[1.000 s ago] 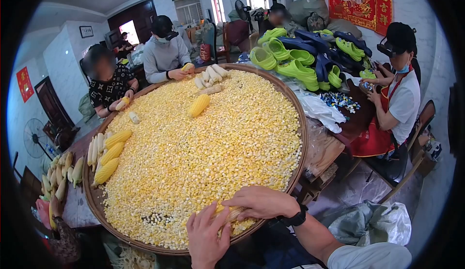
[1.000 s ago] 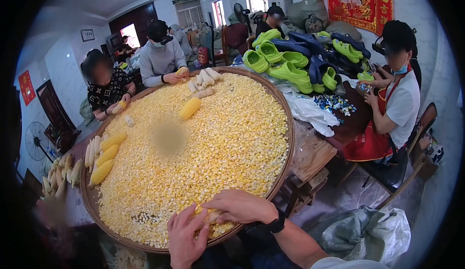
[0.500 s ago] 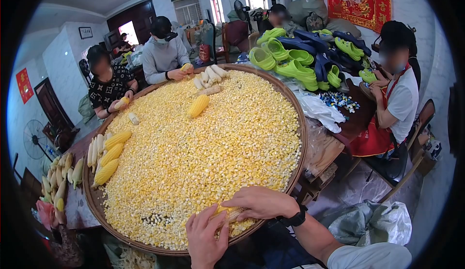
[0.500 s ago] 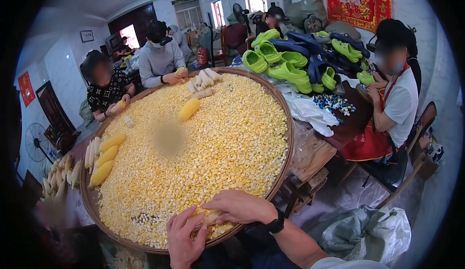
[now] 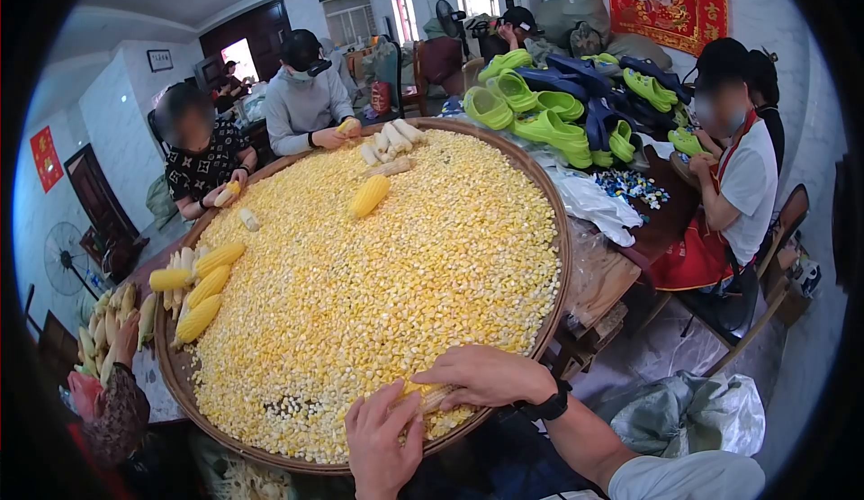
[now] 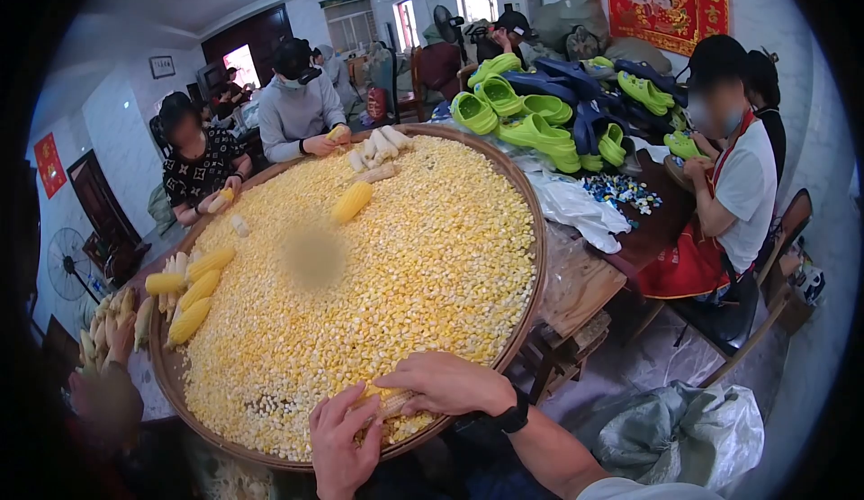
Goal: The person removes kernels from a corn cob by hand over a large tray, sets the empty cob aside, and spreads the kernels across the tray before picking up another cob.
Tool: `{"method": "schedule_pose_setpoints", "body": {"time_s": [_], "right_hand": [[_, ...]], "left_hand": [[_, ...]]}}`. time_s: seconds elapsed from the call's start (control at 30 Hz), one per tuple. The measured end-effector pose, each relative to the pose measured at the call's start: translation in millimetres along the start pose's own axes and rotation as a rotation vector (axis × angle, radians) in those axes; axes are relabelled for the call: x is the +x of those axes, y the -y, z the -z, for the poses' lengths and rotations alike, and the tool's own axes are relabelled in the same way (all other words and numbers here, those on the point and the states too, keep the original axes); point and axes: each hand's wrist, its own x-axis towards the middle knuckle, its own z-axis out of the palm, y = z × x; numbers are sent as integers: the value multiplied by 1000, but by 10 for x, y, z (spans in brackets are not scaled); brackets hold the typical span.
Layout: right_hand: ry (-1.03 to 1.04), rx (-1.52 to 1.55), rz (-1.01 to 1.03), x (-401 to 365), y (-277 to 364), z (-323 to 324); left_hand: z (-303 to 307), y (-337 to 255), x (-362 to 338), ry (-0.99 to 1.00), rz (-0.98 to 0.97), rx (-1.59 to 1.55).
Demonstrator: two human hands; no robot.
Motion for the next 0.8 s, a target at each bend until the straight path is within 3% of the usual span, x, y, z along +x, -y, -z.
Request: {"method": "schedule_pose_setpoints", "body": {"time_s": [0.13,0.23,0.33,0.63,0.8], "right_hand": [[-32,16,5,8,34,7],[-58,37,20,2,8,-18],[-14,10,6,-5,-10,-14],[-11,12,-13,4,27,10],[-14,8,-15,6,30,5]], "left_hand": [[-3,5,11,-24,-27,7],[-21,-9,10,35,93,-37],[-21,13,5,42,26,34],[-24,-40,16,2,125,-49],[-19,-7,4,9,71,-19]]}}
